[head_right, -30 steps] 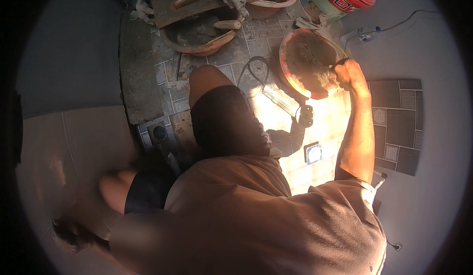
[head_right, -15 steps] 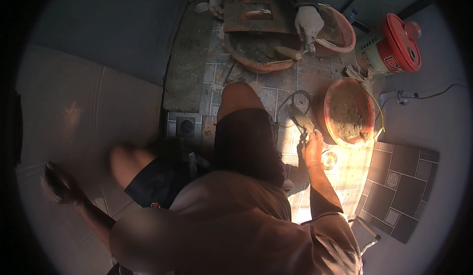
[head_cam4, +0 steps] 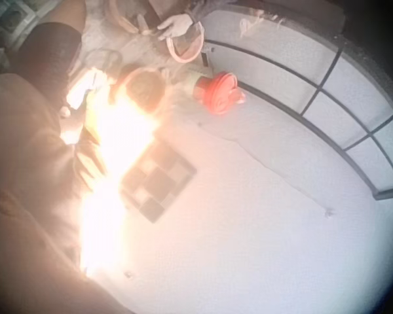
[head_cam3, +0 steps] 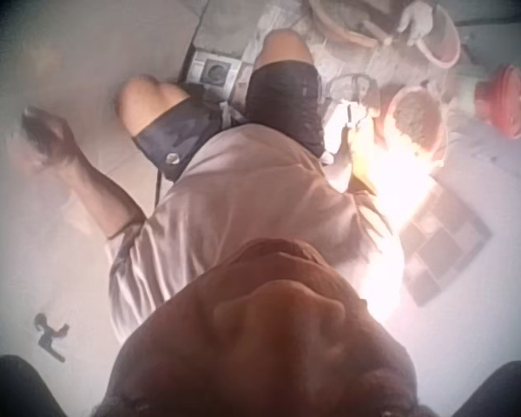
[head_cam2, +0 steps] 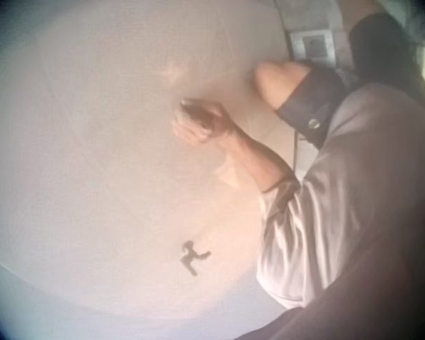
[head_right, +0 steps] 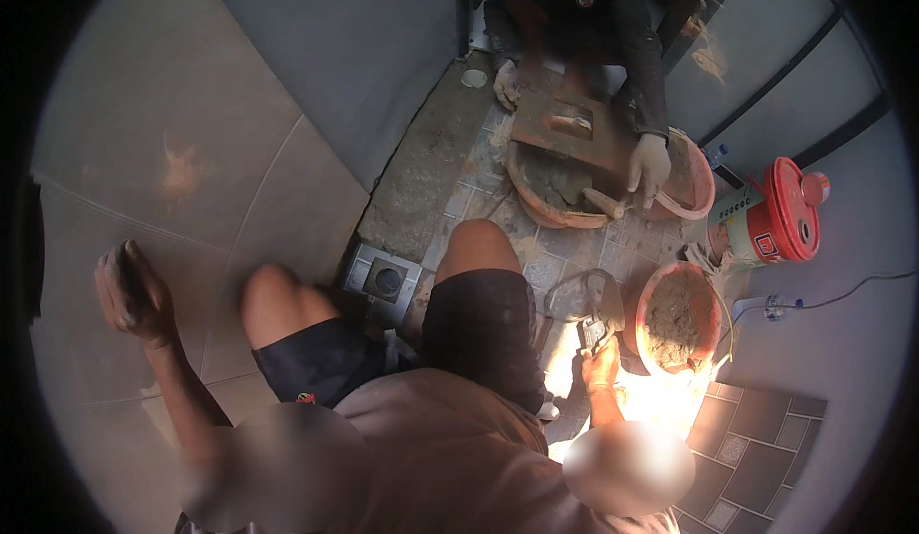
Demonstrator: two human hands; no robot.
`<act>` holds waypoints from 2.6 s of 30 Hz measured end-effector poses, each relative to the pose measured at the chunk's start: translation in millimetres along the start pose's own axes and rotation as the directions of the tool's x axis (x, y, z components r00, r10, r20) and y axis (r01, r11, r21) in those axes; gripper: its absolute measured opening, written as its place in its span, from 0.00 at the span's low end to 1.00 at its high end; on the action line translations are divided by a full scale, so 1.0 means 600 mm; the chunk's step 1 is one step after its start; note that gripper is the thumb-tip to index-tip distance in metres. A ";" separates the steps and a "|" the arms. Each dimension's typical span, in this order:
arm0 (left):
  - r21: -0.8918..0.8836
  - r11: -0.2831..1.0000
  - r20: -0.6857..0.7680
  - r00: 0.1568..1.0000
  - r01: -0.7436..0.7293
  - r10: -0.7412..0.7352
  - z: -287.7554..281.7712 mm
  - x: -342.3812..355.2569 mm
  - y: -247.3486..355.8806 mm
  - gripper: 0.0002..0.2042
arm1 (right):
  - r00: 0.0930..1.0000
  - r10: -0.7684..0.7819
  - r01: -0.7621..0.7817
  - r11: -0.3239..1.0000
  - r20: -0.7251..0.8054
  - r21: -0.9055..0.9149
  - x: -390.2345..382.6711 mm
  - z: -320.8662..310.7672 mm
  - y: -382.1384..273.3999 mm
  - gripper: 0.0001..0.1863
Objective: The person is kneeling on a tiled floor, using a trowel to spread cement and a rubber mallet to tap down tiles. They are working on a section of the floor near a wall, placing tiles and adjusting them to fit the pattern.
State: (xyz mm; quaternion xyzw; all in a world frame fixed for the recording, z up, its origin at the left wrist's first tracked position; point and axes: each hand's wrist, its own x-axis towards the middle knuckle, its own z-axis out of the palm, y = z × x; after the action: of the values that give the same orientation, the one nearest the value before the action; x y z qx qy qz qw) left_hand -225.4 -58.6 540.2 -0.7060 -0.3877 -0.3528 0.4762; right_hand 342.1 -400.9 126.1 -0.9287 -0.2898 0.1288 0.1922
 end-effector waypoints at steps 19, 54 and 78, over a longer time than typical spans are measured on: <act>-0.077 0.997 0.006 1.000 0.028 -0.027 0.024 -0.043 -0.027 0.05 | 0.768 -0.003 0.580 0.428 -0.641 0.693 0.111 -0.311 -0.434 0.23; 0.210 0.977 -0.069 0.996 -0.034 0.049 0.042 -0.077 -0.081 0.07 | 0.834 -0.394 0.541 0.721 0.386 -0.433 0.241 -0.309 -0.494 0.17; 0.322 0.943 -0.004 0.996 -0.079 0.085 0.056 -0.067 -0.049 0.06 | 0.673 -0.274 0.665 0.630 0.687 -0.400 0.444 -0.111 -0.528 0.21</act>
State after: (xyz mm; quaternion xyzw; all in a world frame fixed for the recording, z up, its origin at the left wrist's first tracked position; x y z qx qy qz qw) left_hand -265.4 -28.4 507.0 -0.6312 -0.4060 -0.2711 0.6027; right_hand 423.5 -22.9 288.5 -0.7376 -0.6024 0.2362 -0.1931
